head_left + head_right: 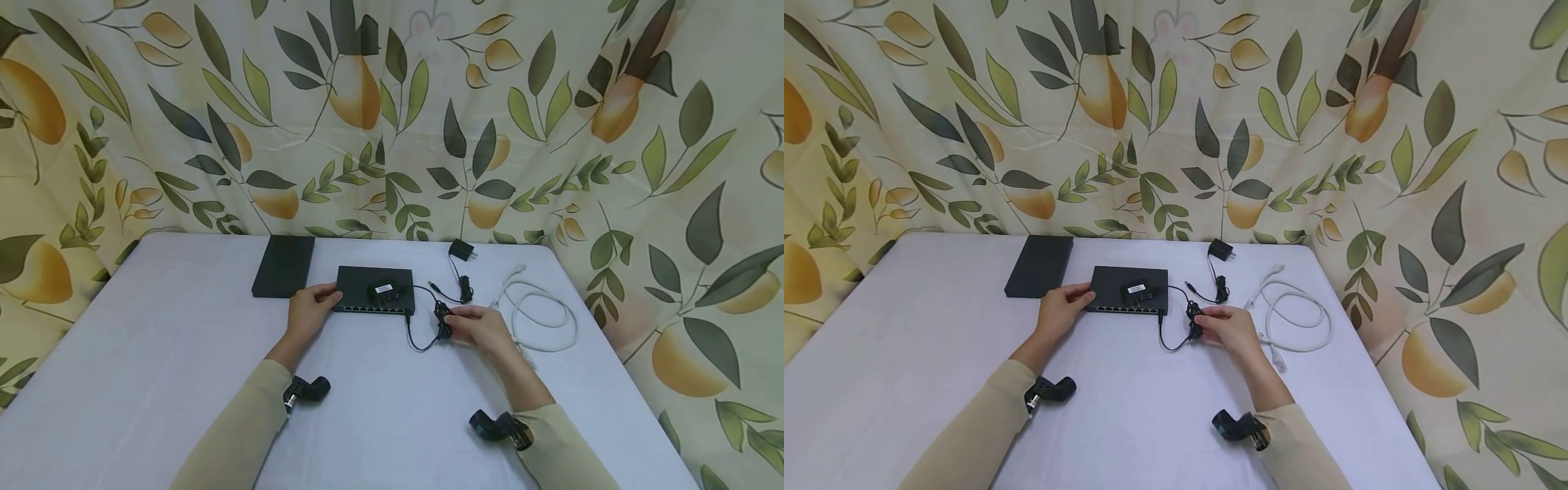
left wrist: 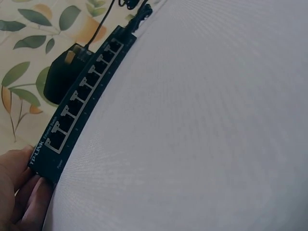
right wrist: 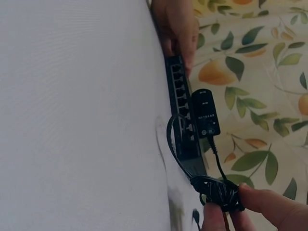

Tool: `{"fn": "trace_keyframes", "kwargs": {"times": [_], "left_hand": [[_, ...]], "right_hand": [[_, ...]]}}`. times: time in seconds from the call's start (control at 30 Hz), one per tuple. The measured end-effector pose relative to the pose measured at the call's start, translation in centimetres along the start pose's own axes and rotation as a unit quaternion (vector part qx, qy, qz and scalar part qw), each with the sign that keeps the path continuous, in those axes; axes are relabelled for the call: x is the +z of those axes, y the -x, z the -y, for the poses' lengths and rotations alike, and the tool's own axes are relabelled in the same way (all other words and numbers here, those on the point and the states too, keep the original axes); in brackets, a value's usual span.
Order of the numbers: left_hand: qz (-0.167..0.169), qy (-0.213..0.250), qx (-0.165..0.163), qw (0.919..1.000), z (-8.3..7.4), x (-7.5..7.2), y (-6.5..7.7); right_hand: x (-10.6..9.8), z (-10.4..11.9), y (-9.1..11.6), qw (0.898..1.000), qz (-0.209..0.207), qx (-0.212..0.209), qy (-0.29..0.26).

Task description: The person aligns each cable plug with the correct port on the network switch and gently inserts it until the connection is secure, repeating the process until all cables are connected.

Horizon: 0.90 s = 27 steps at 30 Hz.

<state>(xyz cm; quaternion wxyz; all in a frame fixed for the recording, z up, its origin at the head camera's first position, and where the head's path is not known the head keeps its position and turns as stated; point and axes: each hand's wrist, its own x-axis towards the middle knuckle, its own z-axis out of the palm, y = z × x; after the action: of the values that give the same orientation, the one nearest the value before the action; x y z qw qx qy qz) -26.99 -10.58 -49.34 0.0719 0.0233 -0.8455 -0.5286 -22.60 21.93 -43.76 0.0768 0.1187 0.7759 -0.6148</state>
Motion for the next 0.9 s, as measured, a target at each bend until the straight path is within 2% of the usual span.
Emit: {"fn": "trace_keyframes", "kwargs": {"times": [0.23, 0.47, 0.9], "left_hand": [[0.002, 0.000, 0.003, 1.0000, 0.1, 0.0, 0.0], [0.000, -0.004, 0.001, 1.0000, -0.1, 0.0, 0.1], [-0.003, -0.007, -0.002, 1.0000, -0.2, 0.1, 0.0]], "right_hand": [[0.4, 0.7, -0.5, 1.000, -0.002, -0.012, -0.012], [1.0, 1.8, -1.0, 1.000, -0.005, -0.024, 0.012], [2.6, 2.9, -2.9, 0.999, 0.007, -0.035, -0.003]]}}
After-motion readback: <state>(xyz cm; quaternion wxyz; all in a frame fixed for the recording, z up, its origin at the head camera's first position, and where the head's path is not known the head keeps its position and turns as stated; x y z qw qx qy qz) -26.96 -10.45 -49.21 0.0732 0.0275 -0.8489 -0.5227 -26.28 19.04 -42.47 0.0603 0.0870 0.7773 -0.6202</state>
